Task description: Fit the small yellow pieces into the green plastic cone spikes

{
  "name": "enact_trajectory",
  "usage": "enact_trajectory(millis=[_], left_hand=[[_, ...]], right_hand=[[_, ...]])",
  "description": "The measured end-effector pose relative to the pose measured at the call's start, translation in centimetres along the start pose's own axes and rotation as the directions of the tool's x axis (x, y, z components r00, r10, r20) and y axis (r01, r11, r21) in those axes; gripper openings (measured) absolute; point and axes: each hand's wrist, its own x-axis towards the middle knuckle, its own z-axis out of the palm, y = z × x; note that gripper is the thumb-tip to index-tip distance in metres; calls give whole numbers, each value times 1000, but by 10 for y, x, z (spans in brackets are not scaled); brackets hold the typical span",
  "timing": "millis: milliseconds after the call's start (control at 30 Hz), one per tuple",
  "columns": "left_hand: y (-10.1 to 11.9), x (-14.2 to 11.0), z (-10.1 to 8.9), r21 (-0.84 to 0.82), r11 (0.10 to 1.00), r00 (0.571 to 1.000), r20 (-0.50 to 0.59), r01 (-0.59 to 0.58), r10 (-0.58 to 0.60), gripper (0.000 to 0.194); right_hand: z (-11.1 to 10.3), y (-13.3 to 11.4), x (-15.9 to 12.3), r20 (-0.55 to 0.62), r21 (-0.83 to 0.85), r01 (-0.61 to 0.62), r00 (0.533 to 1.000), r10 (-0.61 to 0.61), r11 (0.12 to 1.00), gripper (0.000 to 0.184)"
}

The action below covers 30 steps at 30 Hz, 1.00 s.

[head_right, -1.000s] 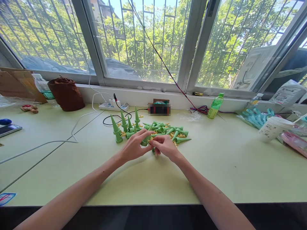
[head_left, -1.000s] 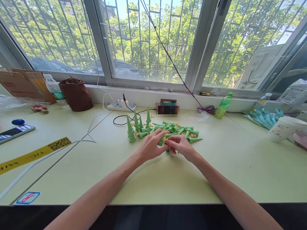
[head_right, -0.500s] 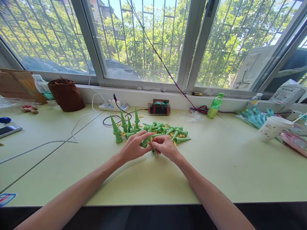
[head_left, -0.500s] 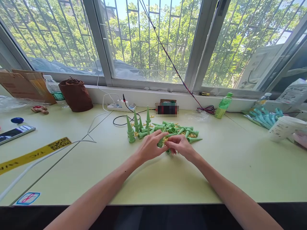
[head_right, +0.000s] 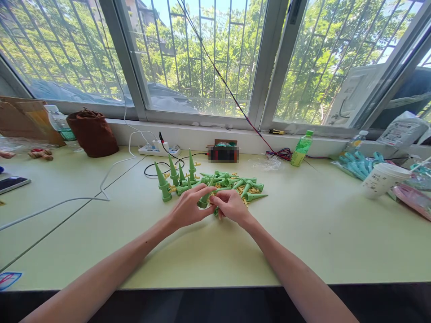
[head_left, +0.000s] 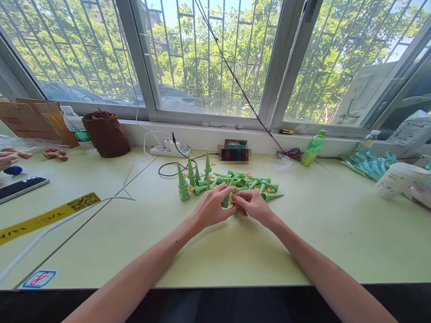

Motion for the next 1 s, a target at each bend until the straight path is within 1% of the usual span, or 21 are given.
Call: enact_trajectory(millis=[233,533,833,1000], left_hand=[[1,0,0,2,1000,1000,-7,-20,20,37],[3,0,-2,11,999,999,-19,-39,39,36],[4,0,-2,24,998,998,-35,-57,58,36],[3,1,-1,15,998,997,-49,-62,62,35]], right_hand=[[0,0,0,-8,19,-36,999,36,999,40],[-1,-4,0,17,107,-151,989,150,983,38],[0,-6,1,28,158,-190,982,188,969,38],[0,-9,0,44,197,-232,973,228,953,39]])
